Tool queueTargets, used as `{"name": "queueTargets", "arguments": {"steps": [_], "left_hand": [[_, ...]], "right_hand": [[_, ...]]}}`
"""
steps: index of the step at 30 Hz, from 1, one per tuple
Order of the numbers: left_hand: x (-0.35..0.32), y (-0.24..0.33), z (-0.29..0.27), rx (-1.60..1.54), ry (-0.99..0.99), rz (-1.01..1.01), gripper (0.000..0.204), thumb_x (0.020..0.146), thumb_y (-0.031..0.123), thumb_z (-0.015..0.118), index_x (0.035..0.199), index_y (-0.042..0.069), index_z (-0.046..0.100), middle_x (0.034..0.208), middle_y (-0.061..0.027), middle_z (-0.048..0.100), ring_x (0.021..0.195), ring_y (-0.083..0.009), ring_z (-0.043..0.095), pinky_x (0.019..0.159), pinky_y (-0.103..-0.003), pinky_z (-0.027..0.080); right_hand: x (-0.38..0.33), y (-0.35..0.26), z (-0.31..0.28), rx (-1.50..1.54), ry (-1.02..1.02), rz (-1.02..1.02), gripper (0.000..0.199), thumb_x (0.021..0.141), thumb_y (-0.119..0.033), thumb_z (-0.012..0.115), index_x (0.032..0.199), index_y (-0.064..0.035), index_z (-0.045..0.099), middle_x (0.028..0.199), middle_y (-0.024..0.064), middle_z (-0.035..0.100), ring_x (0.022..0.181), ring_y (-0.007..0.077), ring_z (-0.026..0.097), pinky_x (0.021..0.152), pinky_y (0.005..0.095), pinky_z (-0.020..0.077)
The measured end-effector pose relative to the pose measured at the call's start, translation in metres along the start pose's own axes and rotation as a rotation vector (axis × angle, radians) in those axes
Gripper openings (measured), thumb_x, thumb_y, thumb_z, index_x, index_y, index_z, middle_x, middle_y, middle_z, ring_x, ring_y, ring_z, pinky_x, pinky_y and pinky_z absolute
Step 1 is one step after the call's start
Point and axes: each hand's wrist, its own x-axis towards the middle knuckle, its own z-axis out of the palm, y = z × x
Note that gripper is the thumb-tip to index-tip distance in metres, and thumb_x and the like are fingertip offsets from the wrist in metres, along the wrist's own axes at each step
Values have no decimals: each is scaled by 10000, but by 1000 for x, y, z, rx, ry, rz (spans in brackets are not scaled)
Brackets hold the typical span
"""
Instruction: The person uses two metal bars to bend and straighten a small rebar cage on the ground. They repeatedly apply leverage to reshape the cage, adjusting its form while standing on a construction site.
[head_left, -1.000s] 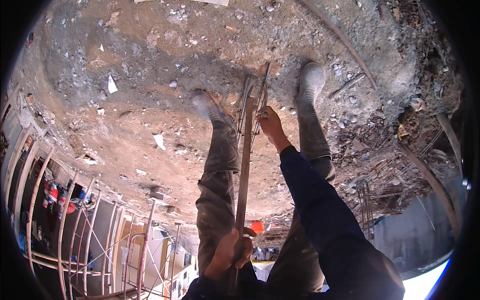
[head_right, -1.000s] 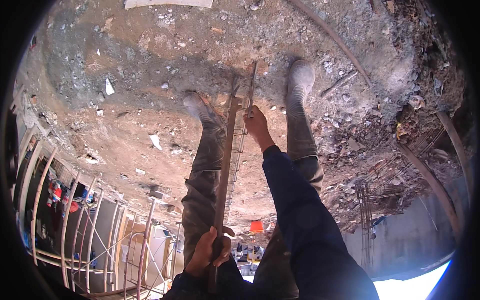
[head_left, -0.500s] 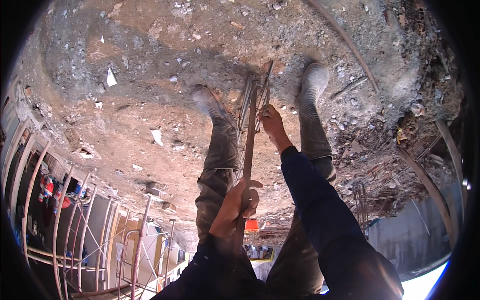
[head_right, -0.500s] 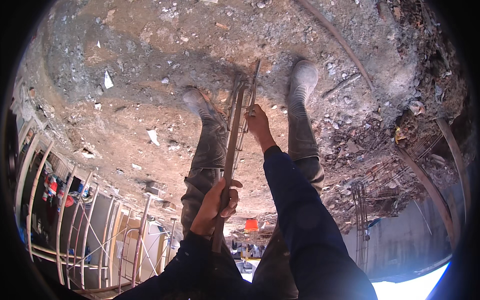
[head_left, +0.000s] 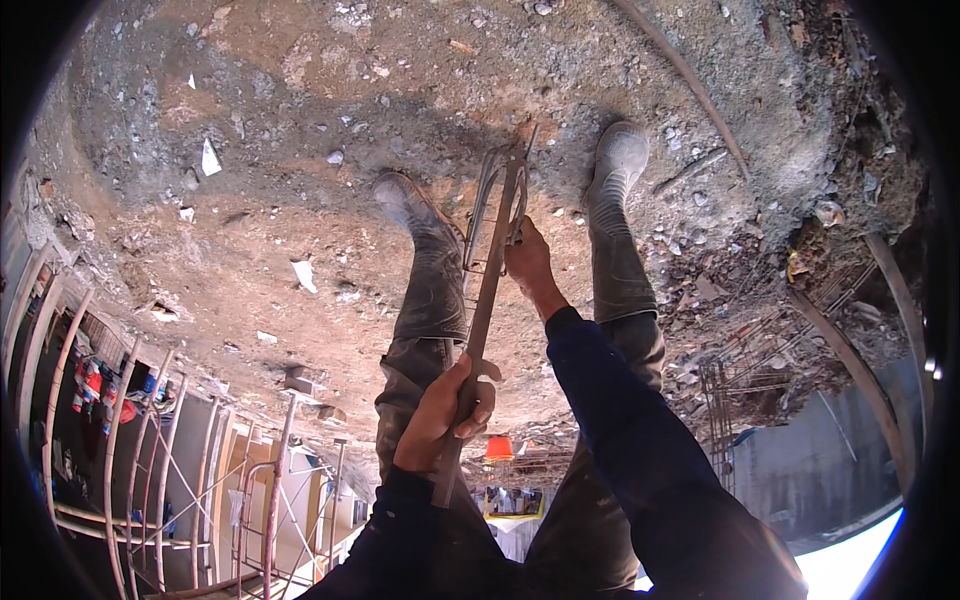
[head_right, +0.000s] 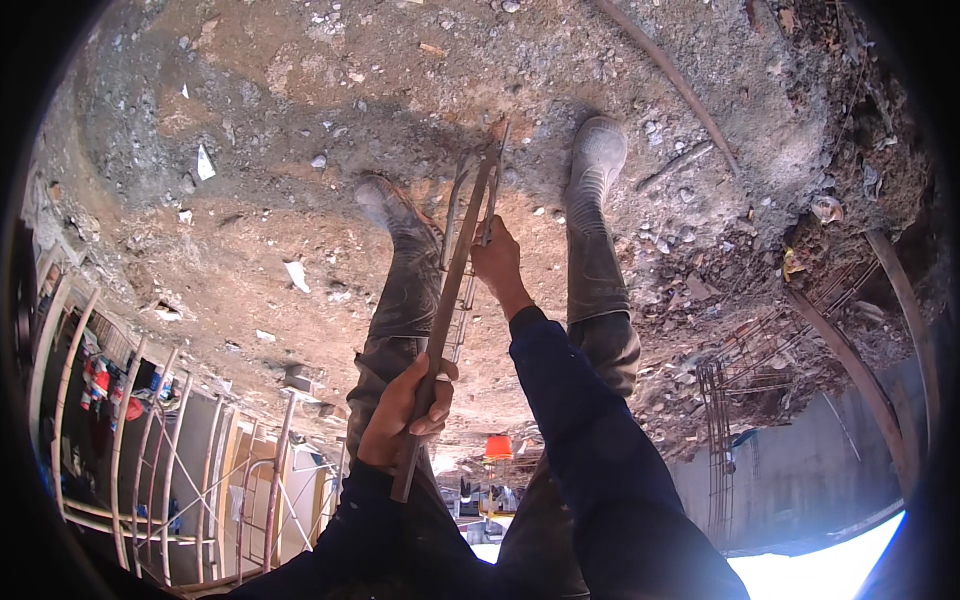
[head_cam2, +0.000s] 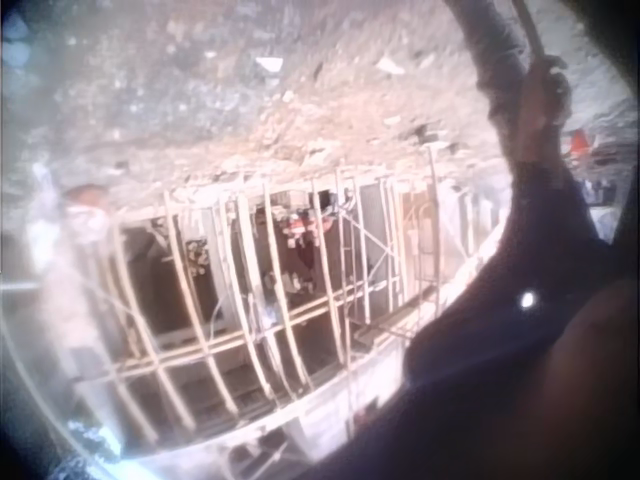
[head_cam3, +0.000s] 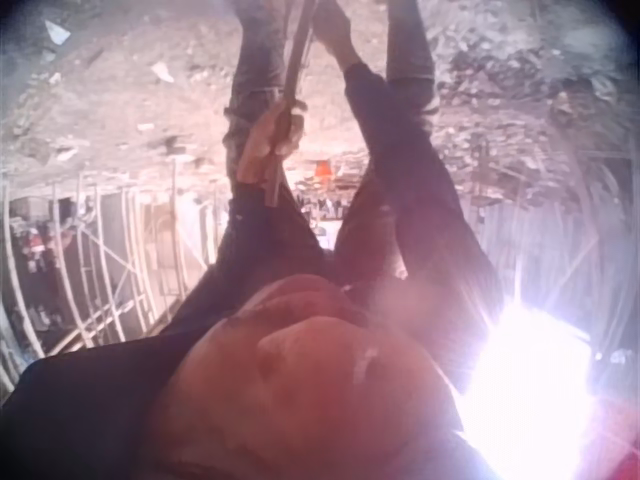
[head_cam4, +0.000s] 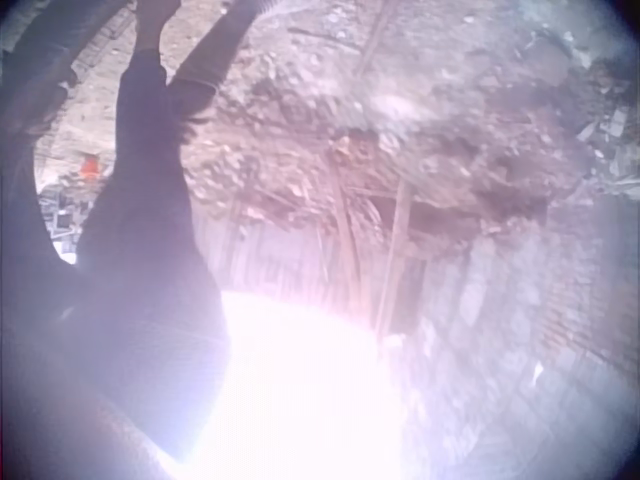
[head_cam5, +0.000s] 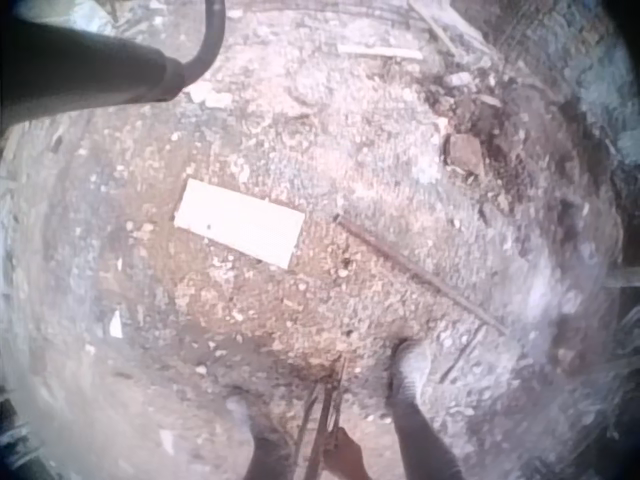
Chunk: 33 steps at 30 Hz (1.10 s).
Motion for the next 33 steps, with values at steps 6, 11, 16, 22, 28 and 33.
{"name": "queueTargets", "arguments": {"steps": [6,11,16,22,28,33], "left_hand": [[9,3,-6,-67,-93,-27,479,1106,498,327,1112,83,565,618,-38,536,366,-71,396,354,-218,309],[10,5,22,30,-12,-22,442,1099,501,369,1061,97,545,632,-16,524,414,-55,372,432,-214,314],[11,5,45,-64,19,-44,398,1094,489,408,1027,114,524,651,1,515,429,-52,355,442,-220,297],[13,11,54,-246,7,-116,379,1081,488,448,989,127,517,635,34,443,421,-55,370,413,-201,301],[14,12,52,-252,-10,-115,396,1060,518,478,969,134,510,624,55,395,409,-50,394,371,-198,302],[10,21,60,-146,87,-136,398,1062,519,473,973,132,510,622,56,385,408,-46,386,375,-193,294]], "right_hand": [[4,-2,-8,-113,-27,-24,239,854,-33,657,1077,-44,571,956,152,716,939,342,714,782,446,543],[26,19,-9,-99,-120,-12,295,894,-85,671,1159,-51,548,1034,189,712,1009,377,700,813,458,540],[31,31,-14,-150,-226,-13,346,910,-106,665,1217,-52,517,1142,200,694,1088,380,683,867,457,537],[38,39,-20,-49,-283,-75,426,892,-92,664,1284,-48,501,1198,170,687,1112,330,683,914,426,541],[31,9,-27,-197,-171,-86,346,899,-217,685,1186,-35,619,1100,211,702,1033,372,694,871,437,552],[45,-5,-16,-306,20,-28,276,936,-305,638,1003,-57,739,905,205,725,881,392,705,792,475,554]]}}
